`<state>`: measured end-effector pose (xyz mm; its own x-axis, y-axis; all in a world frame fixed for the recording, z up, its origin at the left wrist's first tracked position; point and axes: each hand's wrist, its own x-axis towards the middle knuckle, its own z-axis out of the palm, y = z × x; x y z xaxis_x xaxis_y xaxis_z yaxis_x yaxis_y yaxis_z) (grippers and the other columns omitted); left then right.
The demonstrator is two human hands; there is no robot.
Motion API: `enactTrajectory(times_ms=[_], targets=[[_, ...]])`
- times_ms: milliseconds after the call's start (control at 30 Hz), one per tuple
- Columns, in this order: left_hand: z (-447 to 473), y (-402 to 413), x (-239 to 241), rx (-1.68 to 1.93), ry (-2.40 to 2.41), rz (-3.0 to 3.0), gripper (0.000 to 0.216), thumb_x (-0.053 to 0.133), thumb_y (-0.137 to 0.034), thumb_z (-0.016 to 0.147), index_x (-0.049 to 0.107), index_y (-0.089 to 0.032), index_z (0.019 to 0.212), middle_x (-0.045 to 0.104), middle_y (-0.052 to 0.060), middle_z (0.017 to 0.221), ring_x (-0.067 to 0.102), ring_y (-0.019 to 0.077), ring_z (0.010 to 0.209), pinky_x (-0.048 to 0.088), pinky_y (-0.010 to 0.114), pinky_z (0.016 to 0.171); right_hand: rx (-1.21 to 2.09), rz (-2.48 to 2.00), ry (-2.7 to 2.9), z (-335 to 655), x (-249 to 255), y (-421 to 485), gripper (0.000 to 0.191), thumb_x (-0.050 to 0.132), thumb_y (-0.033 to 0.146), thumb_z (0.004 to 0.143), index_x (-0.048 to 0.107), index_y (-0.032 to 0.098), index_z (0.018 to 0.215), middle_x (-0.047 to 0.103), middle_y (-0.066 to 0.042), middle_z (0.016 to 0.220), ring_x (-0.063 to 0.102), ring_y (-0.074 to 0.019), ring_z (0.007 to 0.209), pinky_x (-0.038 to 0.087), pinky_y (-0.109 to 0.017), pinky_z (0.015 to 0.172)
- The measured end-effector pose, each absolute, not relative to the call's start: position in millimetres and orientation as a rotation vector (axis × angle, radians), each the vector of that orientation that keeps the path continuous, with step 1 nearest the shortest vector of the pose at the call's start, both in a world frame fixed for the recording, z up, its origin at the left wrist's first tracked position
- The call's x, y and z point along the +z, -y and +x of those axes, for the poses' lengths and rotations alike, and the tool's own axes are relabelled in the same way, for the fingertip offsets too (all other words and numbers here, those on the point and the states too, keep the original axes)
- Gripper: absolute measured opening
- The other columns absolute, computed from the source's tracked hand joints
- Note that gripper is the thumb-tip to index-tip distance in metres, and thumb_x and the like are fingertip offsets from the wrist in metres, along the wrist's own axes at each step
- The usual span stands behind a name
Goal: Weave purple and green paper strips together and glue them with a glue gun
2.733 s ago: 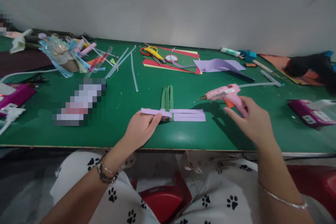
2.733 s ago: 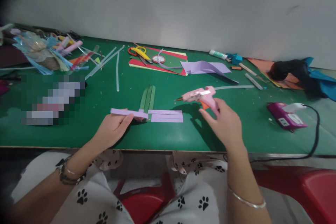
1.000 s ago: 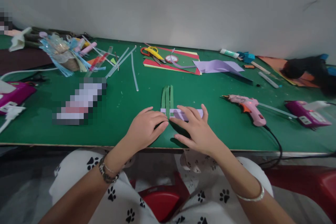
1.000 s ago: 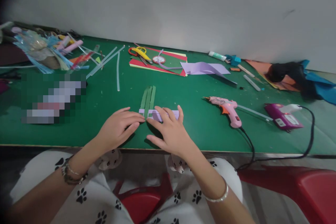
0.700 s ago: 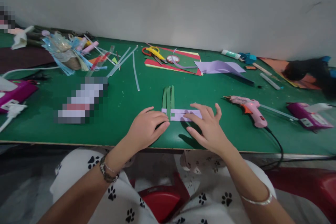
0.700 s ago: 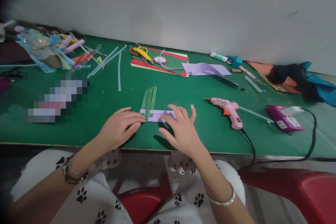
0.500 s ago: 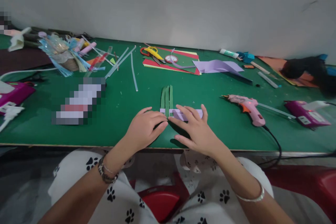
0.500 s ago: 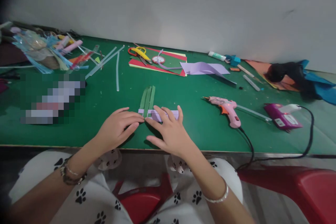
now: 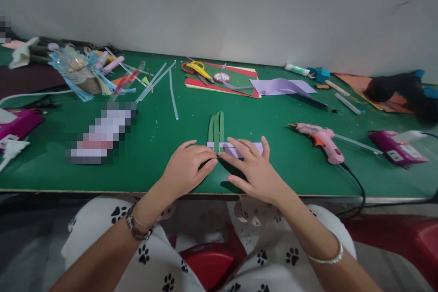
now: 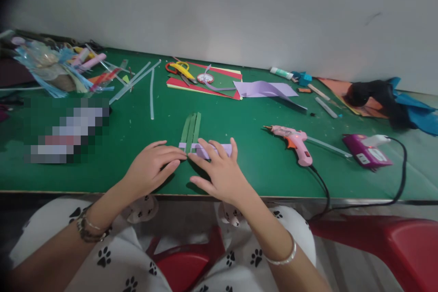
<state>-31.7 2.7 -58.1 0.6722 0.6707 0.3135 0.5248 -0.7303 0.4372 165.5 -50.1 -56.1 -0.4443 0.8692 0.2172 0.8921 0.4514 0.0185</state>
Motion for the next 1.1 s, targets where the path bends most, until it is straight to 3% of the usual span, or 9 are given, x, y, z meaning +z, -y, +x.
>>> enactTrajectory(times_ms=[100, 300, 533, 867, 1100], targets=[[-32, -2, -58, 0.675, -0.952, 2.586, 0.043, 0.024, -0.035, 0.091, 0.064, -0.020, 0.091, 0.069, 0.004, 0.095, 0.061, 0.0195, 0.093, 0.036, 0.044, 0.092, -0.173, -1.532, 2.546, 163, -55, 49, 0.043, 0.030, 0.048, 0.087, 0.050, 0.031, 0.122, 0.039, -0.006, 0.138, 0.035, -0.0278, 0.118, 0.008, -0.060, 0.099], [-32, -2, -59, 0.664, -0.960, 2.566, 0.041, 0.027, -0.036, 0.091, 0.064, -0.020, 0.089, 0.069, 0.004, 0.096, 0.061, 0.0195, 0.093, 0.035, 0.044, 0.093, -0.200, -1.628, 2.298, 180, -51, 51, 0.040, 0.027, 0.040, 0.090, 0.065, 0.029, 0.095, 0.052, -0.005, 0.123, 0.042, -0.0246, 0.112, 0.004, -0.057, 0.100], [-32, -3, -60, 0.678, -0.953, 2.626, 0.041, 0.025, -0.035, 0.091, 0.064, -0.020, 0.091, 0.069, 0.004, 0.095, 0.061, 0.0191, 0.091, 0.037, 0.042, 0.091, -0.197, -1.528, 2.529, 166, -55, 51, 0.042, 0.030, 0.047, 0.088, 0.051, 0.032, 0.121, 0.041, -0.006, 0.136, 0.037, -0.0269, 0.117, 0.009, -0.059, 0.099], [-30, -1, -63, 0.697, -0.863, 2.931, 0.042, 0.027, -0.036, 0.093, 0.065, -0.018, 0.095, 0.068, 0.006, 0.092, 0.062, 0.0185, 0.084, 0.039, 0.039, 0.089, -0.079, -1.606, 2.432, 176, -49, 52, 0.040, 0.028, 0.044, 0.089, 0.062, 0.033, 0.106, 0.048, -0.005, 0.129, 0.041, -0.0251, 0.113, 0.007, -0.058, 0.098], [-30, 0, -63, 0.768, -0.838, 2.979, 0.045, 0.026, -0.035, 0.093, 0.066, -0.015, 0.091, 0.070, 0.006, 0.089, 0.064, 0.0189, 0.081, 0.042, 0.038, 0.084, -0.092, -1.509, 2.513, 167, -50, 51, 0.044, 0.025, 0.048, 0.089, 0.055, 0.030, 0.117, 0.046, -0.007, 0.130, 0.041, -0.0243, 0.113, 0.006, -0.056, 0.099]])
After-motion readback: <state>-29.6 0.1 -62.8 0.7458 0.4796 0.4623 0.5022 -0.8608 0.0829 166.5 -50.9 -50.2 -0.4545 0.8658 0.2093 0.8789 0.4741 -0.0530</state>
